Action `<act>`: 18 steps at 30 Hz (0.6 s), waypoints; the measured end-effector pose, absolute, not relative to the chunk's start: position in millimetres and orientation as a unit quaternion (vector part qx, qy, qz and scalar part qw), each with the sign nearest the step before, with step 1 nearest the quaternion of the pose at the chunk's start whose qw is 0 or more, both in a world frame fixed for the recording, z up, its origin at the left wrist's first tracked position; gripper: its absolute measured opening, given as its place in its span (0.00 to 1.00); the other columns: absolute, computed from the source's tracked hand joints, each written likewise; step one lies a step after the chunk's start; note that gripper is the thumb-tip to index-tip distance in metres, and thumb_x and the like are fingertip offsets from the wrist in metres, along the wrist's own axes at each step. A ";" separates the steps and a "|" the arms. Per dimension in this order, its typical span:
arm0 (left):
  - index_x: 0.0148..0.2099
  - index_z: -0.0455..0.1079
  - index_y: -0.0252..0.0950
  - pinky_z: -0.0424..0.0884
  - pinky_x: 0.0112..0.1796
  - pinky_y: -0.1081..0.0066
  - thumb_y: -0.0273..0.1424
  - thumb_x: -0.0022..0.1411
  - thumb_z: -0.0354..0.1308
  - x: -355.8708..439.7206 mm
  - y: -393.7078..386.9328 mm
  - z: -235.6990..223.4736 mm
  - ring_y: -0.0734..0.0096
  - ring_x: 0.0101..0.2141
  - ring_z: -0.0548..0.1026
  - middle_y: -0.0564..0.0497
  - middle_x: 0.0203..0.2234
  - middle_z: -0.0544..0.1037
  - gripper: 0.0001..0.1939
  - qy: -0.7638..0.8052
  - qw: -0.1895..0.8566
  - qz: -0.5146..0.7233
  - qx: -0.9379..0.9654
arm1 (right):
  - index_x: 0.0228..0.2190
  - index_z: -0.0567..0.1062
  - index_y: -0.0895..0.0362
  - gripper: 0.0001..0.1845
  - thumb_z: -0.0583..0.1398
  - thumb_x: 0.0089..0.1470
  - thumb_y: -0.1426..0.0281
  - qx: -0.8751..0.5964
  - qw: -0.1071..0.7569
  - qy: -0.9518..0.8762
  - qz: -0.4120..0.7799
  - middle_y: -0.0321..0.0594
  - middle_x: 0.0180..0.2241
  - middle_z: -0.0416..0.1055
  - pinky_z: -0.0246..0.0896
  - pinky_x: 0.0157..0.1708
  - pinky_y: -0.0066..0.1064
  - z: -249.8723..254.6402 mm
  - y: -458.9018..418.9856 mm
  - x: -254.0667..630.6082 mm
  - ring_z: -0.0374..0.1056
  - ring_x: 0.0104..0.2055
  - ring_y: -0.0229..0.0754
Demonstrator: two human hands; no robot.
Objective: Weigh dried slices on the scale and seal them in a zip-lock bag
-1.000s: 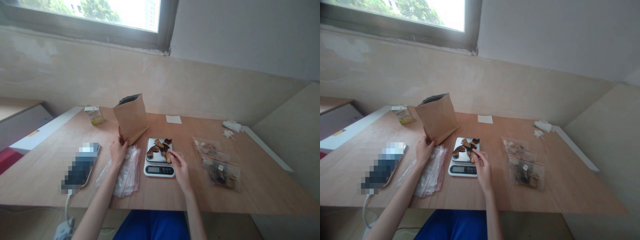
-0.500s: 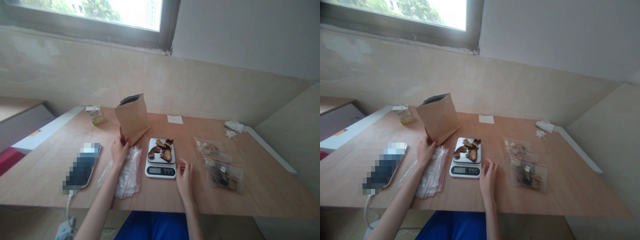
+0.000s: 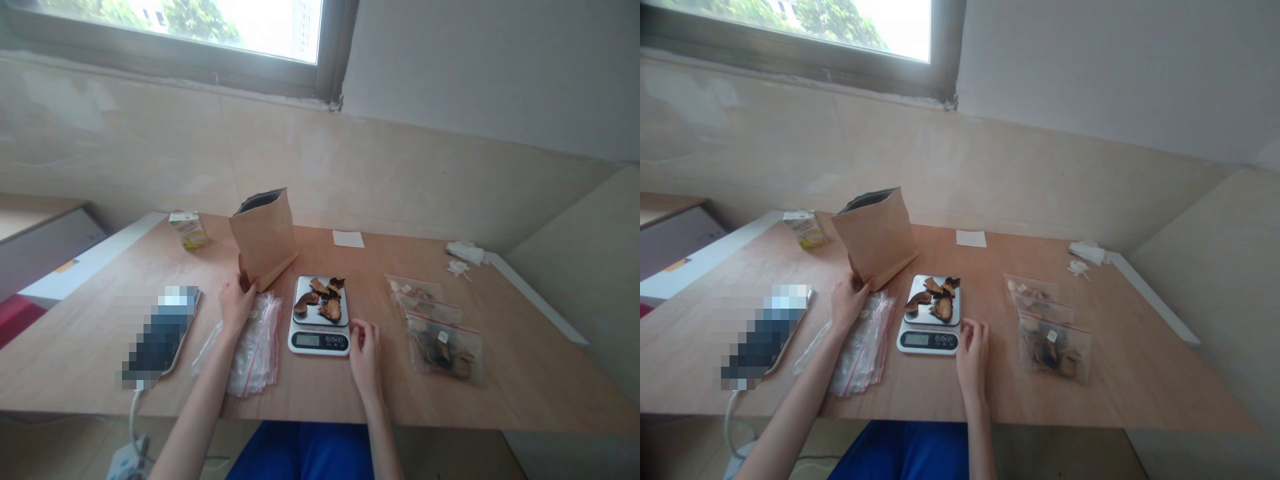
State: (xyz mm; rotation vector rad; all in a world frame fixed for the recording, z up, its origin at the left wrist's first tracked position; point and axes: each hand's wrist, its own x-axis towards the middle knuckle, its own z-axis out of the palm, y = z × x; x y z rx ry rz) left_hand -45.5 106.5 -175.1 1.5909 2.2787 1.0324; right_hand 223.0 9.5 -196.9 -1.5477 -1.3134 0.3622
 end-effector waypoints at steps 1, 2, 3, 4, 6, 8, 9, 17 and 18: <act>0.38 0.67 0.36 0.66 0.38 0.62 0.44 0.53 0.50 -45.5 106.5 -175.3 0.54 0.38 0.73 0.43 0.33 0.76 0.18 0.766 0.087 0.347 0.534 | 0.33 0.70 0.56 0.11 0.49 0.56 0.67 -0.643 0.513 -0.549 0.150 0.45 0.35 0.65 0.65 0.36 0.38 -196.5 9.4 223.0 0.66 0.36 0.45; 0.38 0.67 0.36 0.66 0.38 0.62 0.45 0.53 0.50 -45.6 106.4 -175.6 0.54 0.38 0.73 0.43 0.33 0.76 0.18 0.766 0.086 0.346 0.534 | 0.33 0.70 0.56 0.11 0.49 0.56 0.67 -0.642 0.511 -0.551 0.149 0.45 0.34 0.65 0.65 0.37 0.38 -196.0 9.2 222.9 0.66 0.36 0.45; 0.38 0.67 0.36 0.66 0.38 0.62 0.45 0.53 0.49 -45.7 106.4 -175.8 0.55 0.38 0.73 0.43 0.33 0.76 0.18 0.767 0.085 0.345 0.535 | 0.32 0.70 0.56 0.11 0.49 0.56 0.68 -0.641 0.510 -0.554 0.148 0.45 0.34 0.65 0.65 0.37 0.38 -195.6 9.2 222.9 0.66 0.36 0.45; 0.38 0.67 0.36 0.66 0.37 0.63 0.45 0.53 0.49 -45.9 106.4 -176.0 0.55 0.37 0.73 0.43 0.33 0.76 0.19 0.766 0.086 0.345 0.535 | 0.32 0.70 0.56 0.11 0.49 0.56 0.68 -0.640 0.508 -0.557 0.148 0.45 0.34 0.65 0.65 0.37 0.38 -195.2 9.1 222.9 0.66 0.36 0.45; 0.39 0.67 0.35 0.66 0.37 0.63 0.45 0.54 0.49 -46.2 106.4 -176.2 0.55 0.38 0.73 0.42 0.34 0.76 0.19 0.764 0.087 0.345 0.538 | 0.32 0.70 0.56 0.11 0.49 0.56 0.68 -0.639 0.507 -0.558 0.149 0.45 0.34 0.64 0.65 0.38 0.38 -194.9 9.1 223.0 0.66 0.37 0.45; 0.39 0.67 0.35 0.66 0.37 0.63 0.44 0.54 0.49 -46.5 106.4 -176.2 0.55 0.38 0.73 0.42 0.34 0.76 0.19 0.764 0.088 0.343 0.540 | 0.33 0.70 0.56 0.10 0.49 0.56 0.68 -0.639 0.509 -0.556 0.151 0.45 0.35 0.65 0.65 0.38 0.38 -195.1 9.2 223.1 0.66 0.37 0.45; 0.40 0.67 0.34 0.66 0.37 0.63 0.44 0.54 0.49 -46.6 106.5 -176.0 0.54 0.38 0.73 0.41 0.35 0.76 0.19 0.764 0.089 0.343 0.540 | 0.33 0.70 0.55 0.10 0.49 0.56 0.68 -0.640 0.510 -0.555 0.150 0.45 0.35 0.65 0.65 0.37 0.39 -195.4 9.3 223.2 0.66 0.37 0.45; 0.43 0.66 0.35 0.65 0.39 0.60 0.43 0.52 0.52 -45.5 106.2 -173.9 0.51 0.42 0.72 0.41 0.37 0.76 0.21 0.773 0.094 0.310 0.546 | 0.32 0.70 0.55 0.11 0.49 0.56 0.68 -0.641 0.511 -0.556 0.137 0.45 0.34 0.64 0.64 0.38 0.39 -196.1 9.0 222.4 0.65 0.36 0.45; 0.45 0.66 0.35 0.65 0.41 0.59 0.44 0.52 0.52 -45.1 106.1 -173.9 0.49 0.44 0.71 0.40 0.39 0.76 0.22 0.773 0.093 0.300 0.551 | 0.32 0.71 0.56 0.11 0.49 0.57 0.68 -0.646 0.511 -0.554 0.124 0.45 0.34 0.64 0.64 0.38 0.39 -192.7 8.9 221.8 0.65 0.37 0.45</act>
